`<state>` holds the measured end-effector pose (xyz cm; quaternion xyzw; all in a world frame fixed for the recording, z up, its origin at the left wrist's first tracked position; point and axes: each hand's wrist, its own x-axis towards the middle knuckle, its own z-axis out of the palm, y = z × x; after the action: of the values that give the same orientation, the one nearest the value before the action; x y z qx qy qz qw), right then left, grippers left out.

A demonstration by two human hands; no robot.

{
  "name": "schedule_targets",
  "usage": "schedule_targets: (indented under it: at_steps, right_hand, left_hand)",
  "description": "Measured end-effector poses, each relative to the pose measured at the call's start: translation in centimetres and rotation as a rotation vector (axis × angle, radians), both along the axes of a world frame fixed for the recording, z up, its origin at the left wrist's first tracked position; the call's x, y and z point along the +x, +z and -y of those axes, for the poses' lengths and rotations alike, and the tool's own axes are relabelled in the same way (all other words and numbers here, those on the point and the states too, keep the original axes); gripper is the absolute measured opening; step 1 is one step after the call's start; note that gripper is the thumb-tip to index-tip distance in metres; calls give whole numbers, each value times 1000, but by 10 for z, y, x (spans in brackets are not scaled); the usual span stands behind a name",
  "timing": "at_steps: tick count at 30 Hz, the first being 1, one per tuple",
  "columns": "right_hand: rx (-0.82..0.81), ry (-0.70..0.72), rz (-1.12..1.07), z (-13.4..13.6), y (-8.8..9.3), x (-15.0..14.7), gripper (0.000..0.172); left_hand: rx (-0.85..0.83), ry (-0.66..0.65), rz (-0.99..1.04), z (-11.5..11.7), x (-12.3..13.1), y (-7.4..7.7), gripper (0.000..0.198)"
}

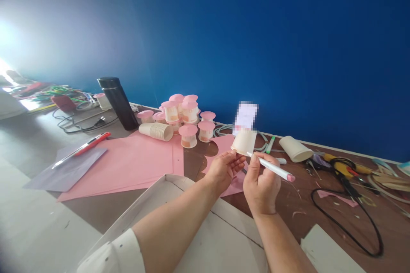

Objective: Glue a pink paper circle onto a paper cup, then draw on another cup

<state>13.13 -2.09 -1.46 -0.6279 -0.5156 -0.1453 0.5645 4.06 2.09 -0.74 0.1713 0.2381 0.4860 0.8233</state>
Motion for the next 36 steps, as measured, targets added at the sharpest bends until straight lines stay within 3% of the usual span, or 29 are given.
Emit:
schedule_targets:
  at_steps: [36]
  right_hand:
    - [36,-4,128,-1,2,-1,16]
  left_hand:
    - [89,-22,-74,0,2,-4,14]
